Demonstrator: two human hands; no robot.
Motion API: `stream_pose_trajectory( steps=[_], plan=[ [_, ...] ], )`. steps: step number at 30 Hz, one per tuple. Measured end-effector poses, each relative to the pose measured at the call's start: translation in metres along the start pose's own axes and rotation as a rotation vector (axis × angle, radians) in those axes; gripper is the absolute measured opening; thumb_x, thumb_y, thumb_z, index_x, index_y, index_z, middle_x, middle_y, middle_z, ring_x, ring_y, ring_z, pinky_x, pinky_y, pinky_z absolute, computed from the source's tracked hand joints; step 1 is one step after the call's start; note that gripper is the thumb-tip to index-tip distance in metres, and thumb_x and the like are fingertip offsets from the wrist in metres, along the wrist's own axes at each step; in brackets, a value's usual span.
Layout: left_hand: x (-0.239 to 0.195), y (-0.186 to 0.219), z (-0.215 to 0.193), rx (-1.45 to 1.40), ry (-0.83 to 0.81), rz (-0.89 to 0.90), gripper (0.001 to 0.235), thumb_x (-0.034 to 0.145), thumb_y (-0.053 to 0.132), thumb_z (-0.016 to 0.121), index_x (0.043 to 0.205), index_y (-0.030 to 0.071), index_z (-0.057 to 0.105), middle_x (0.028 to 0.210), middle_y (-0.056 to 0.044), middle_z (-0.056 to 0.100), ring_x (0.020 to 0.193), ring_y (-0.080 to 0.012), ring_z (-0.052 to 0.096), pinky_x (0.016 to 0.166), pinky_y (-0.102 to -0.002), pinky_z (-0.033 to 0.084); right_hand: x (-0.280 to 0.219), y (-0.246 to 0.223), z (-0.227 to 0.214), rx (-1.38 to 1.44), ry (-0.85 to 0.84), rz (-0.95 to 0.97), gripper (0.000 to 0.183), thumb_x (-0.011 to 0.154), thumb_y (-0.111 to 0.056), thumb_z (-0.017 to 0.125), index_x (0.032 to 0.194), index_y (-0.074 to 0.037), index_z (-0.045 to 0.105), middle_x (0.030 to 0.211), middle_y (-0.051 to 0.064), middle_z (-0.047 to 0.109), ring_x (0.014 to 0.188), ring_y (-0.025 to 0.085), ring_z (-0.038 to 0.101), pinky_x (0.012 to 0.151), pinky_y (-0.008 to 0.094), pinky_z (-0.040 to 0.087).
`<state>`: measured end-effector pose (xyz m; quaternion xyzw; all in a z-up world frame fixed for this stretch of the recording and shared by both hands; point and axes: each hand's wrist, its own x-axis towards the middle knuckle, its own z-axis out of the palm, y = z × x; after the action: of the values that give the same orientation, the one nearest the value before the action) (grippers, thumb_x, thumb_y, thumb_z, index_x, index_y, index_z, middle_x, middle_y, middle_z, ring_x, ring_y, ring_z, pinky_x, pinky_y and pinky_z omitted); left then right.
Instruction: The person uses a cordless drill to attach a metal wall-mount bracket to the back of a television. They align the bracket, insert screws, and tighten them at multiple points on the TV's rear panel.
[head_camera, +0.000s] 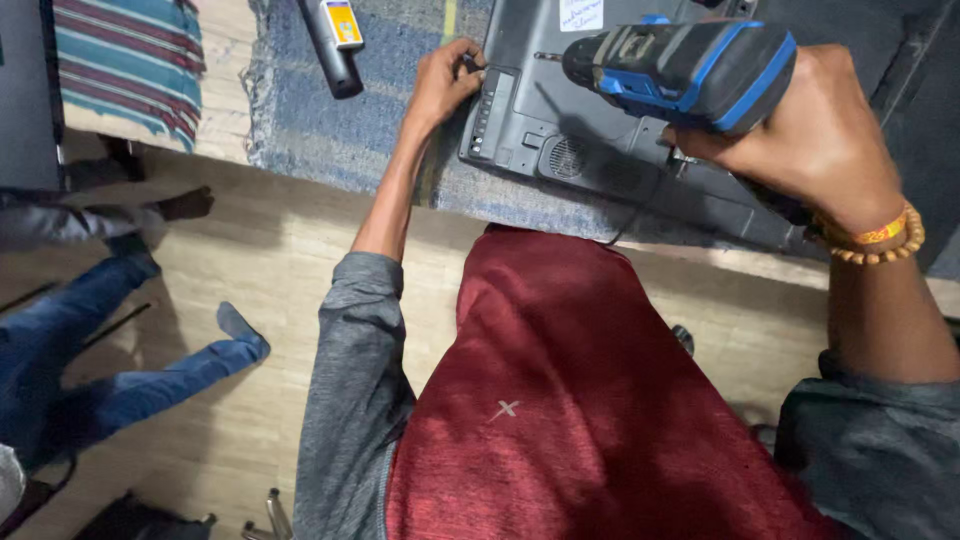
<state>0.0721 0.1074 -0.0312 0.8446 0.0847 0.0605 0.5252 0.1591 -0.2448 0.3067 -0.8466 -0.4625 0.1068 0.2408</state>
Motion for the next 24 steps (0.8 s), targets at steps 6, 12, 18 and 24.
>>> stream_pose_trajectory(
  steps=[6,12,18,24],
  plan=[
    [0.039,0.01,-0.03,0.061,-0.412,0.13,0.017,0.086,0.004,0.079,0.098,0.006,0.067,0.074,0.001,0.059,0.067,-0.0074,0.052,0.06,-0.029,0.043,-0.028,0.0,-0.001,0.035,0.1,0.03,0.059,0.078,-0.021,0.088,0.127,0.005,0.068,0.104,0.022,0.072,0.091,0.034,0.073,0.08,0.04,0.058],
    [0.076,0.022,-0.043,0.319,-0.741,0.285,0.019,0.082,0.005,0.079,0.097,0.005,0.068,0.071,-0.004,0.057,0.065,-0.0144,0.053,0.061,-0.035,0.043,-0.069,0.003,0.0,0.047,0.109,0.268,0.049,0.087,-0.026,0.089,0.125,-0.001,0.07,0.102,0.017,0.074,0.09,0.028,0.075,0.081,0.035,0.058],
    [0.086,0.002,-0.039,0.141,-0.795,0.19,0.012,0.084,0.004,0.076,0.094,0.005,0.07,0.07,0.003,0.056,0.063,-0.0084,0.049,0.056,-0.029,0.038,-0.119,0.004,0.005,0.03,0.24,0.379,0.051,0.083,-0.019,0.091,0.123,0.004,0.069,0.105,0.019,0.074,0.094,0.029,0.075,0.083,0.037,0.058],
    [0.058,-0.019,-0.028,-0.205,-0.561,-0.063,0.007,0.089,0.003,0.072,0.095,0.002,0.068,0.07,0.007,0.048,0.063,-0.0025,0.04,0.056,-0.022,0.032,-0.169,-0.007,0.015,0.175,0.391,0.734,0.052,0.086,-0.022,0.091,0.126,0.001,0.068,0.116,0.014,0.073,0.1,0.024,0.072,0.088,0.037,0.059]
  ],
)
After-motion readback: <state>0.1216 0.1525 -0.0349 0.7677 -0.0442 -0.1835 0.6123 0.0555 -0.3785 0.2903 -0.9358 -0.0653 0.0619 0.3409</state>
